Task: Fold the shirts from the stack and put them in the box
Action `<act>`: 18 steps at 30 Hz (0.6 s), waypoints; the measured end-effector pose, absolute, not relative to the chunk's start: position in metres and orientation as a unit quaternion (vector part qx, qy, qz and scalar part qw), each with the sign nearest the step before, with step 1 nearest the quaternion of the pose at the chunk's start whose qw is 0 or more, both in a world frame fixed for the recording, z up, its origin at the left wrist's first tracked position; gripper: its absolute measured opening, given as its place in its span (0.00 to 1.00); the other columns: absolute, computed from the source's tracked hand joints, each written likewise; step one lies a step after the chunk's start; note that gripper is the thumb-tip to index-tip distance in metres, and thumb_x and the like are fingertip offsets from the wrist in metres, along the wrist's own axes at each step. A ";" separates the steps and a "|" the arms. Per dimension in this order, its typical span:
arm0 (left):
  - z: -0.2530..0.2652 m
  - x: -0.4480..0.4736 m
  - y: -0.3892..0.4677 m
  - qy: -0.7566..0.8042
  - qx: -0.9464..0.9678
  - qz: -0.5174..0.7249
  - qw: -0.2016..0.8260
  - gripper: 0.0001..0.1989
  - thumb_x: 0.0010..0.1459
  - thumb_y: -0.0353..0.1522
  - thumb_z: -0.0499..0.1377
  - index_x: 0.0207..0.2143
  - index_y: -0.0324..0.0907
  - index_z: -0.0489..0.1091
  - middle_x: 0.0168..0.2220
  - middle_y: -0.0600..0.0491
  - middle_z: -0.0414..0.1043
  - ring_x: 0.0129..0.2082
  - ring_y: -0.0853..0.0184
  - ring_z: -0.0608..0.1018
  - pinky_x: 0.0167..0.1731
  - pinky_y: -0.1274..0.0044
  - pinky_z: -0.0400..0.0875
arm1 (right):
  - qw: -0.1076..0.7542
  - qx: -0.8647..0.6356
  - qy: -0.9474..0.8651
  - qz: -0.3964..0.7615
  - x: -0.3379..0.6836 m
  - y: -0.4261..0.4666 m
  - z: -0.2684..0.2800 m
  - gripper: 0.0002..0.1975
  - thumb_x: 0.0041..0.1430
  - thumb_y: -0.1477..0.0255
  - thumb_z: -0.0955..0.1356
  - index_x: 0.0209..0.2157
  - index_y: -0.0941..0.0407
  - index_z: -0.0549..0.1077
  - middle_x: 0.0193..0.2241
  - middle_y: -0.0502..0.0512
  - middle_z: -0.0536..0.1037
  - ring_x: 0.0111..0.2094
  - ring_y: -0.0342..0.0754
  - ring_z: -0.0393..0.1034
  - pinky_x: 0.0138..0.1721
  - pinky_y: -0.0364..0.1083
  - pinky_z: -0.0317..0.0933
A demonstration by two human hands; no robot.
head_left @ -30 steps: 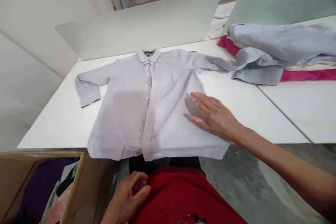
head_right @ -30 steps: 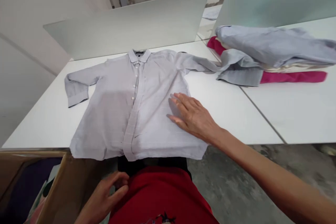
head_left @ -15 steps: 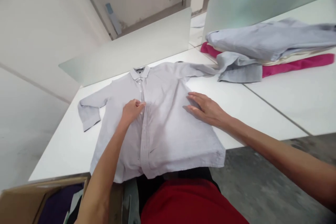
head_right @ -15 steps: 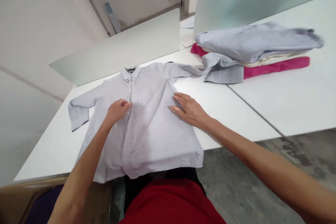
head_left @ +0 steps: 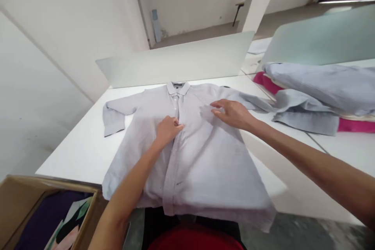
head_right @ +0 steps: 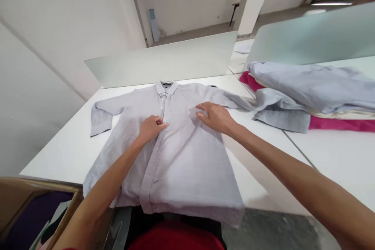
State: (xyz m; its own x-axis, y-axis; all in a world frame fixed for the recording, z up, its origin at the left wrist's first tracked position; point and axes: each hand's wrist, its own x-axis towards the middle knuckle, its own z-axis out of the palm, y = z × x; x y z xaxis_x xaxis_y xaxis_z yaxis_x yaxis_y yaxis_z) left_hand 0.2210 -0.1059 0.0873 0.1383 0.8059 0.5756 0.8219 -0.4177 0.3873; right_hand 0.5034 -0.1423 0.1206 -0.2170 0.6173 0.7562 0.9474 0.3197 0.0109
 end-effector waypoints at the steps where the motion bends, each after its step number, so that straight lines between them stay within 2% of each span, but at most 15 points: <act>1: 0.086 0.221 -0.108 -0.542 -0.753 -0.373 0.011 0.12 0.62 0.42 0.63 0.38 0.43 0.79 0.45 0.49 0.78 0.44 0.62 0.78 0.44 0.73 0.68 | 0.319 -0.541 -0.740 -0.242 0.493 -0.134 0.136 0.22 0.66 0.65 0.64 0.55 0.56 0.80 0.50 0.60 0.83 0.49 0.58 0.79 0.47 0.52 0.71; 7: 0.078 0.221 -0.114 -0.520 -0.770 -0.369 0.005 0.09 0.64 0.38 0.62 0.39 0.44 0.78 0.42 0.50 0.80 0.44 0.62 0.79 0.44 0.73 0.68 | 0.243 -0.575 -0.738 -0.257 0.427 -0.070 0.199 0.25 0.67 0.69 0.62 0.62 0.54 0.76 0.49 0.58 0.84 0.52 0.58 0.77 0.52 0.53 0.68; 11: 0.075 0.220 -0.112 -0.523 -0.773 -0.358 -0.012 0.07 0.63 0.36 0.61 0.38 0.44 0.78 0.40 0.50 0.82 0.42 0.61 0.80 0.40 0.73 0.67 | 0.205 -0.592 -0.735 -0.261 0.401 -0.021 0.218 0.28 0.68 0.71 0.60 0.67 0.56 0.71 0.55 0.63 0.81 0.57 0.62 0.74 0.57 0.57 0.66; 14: 0.074 0.220 -0.110 -0.514 -0.784 -0.346 -0.037 0.07 0.62 0.35 0.60 0.34 0.44 0.77 0.39 0.51 0.81 0.41 0.61 0.79 0.38 0.73 0.65 | 0.186 -0.602 -0.731 -0.260 0.393 0.011 0.225 0.30 0.68 0.71 0.61 0.70 0.55 0.67 0.58 0.66 0.78 0.58 0.62 0.73 0.57 0.58 0.66; 18: 0.074 0.220 -0.113 -0.492 -0.792 -0.355 -0.066 0.06 0.62 0.32 0.59 0.31 0.44 0.74 0.36 0.53 0.79 0.37 0.64 0.77 0.36 0.73 0.62 | 0.155 -0.610 -0.734 -0.255 0.392 0.035 0.228 0.28 0.66 0.70 0.64 0.66 0.54 0.72 0.57 0.65 0.79 0.57 0.61 0.74 0.56 0.56 0.67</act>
